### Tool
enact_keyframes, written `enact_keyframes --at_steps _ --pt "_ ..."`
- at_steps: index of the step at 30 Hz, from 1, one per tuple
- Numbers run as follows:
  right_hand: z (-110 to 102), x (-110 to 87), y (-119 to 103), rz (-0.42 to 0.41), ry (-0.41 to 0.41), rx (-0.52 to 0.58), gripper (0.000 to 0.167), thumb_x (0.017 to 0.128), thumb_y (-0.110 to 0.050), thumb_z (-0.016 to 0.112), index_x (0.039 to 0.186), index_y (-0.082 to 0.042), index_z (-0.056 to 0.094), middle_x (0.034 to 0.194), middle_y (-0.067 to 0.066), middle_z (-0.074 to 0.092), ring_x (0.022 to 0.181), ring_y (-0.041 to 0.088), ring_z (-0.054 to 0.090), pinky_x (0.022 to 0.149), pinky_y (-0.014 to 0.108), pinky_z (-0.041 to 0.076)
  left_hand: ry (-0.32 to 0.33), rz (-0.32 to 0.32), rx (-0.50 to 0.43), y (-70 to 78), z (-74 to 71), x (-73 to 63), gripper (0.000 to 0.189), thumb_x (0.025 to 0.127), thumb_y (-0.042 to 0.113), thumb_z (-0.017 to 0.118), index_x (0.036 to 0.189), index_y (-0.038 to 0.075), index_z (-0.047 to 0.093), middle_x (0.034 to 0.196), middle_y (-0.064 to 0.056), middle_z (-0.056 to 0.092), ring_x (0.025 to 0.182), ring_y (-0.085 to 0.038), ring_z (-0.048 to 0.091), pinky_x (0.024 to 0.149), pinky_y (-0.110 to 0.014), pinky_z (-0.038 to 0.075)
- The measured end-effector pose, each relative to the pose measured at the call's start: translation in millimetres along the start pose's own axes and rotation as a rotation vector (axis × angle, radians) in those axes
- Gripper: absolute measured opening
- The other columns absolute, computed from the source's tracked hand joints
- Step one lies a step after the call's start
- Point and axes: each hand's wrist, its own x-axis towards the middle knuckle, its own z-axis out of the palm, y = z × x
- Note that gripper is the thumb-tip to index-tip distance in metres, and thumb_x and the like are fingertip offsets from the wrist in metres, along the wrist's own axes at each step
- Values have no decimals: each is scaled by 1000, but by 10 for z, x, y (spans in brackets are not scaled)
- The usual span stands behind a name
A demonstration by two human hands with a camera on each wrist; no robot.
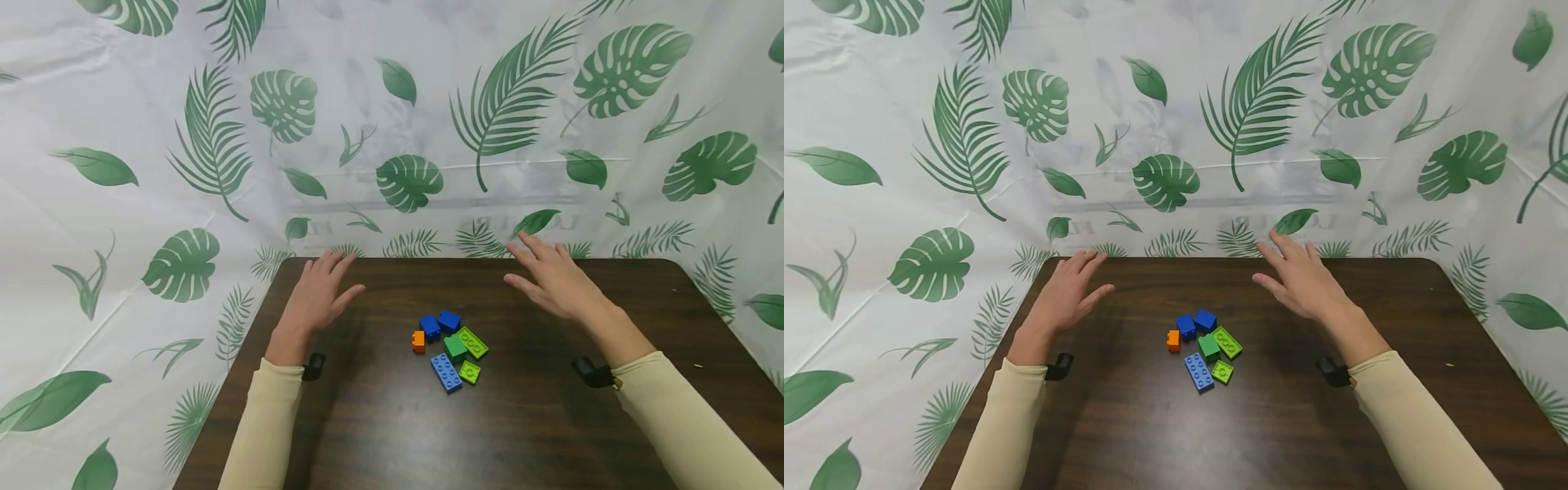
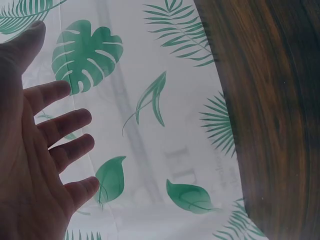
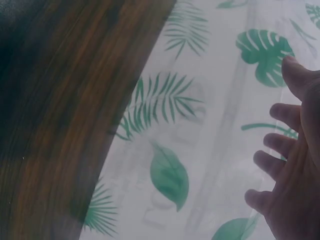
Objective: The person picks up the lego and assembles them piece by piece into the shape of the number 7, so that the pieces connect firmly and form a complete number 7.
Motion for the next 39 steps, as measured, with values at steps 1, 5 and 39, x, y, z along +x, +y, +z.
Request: enact_keyframes --at_steps 1,5,39 --pt "0 -1 -3 0 -2 -1 71 99 -49 53 155 -12 29 160 20 18 144 42 18 113 64 5 -3 -3 -2 -1 6 -3 67 98 51 53 148 9 42 149 -17 40 140 -37 30 112 -60 21" --pt "11 -1 -3 -9 3 -9 71 99 -48 52 155 -12 29 160 20 19 144 42 20 113 64 6 -15 -17 -16 9 26 -10 67 97 51 53 149 10 41 150 -17 39 142 -37 28 113 -60 19" --pt "271 26 -100 -69 3 -16 65 98 -45 58 150 -9 40 156 21 29 141 41 28 111 65 15 -51 -3 -142 138 200 5 67 96 48 58 150 13 40 148 -14 42 136 -32 38 114 -54 23"
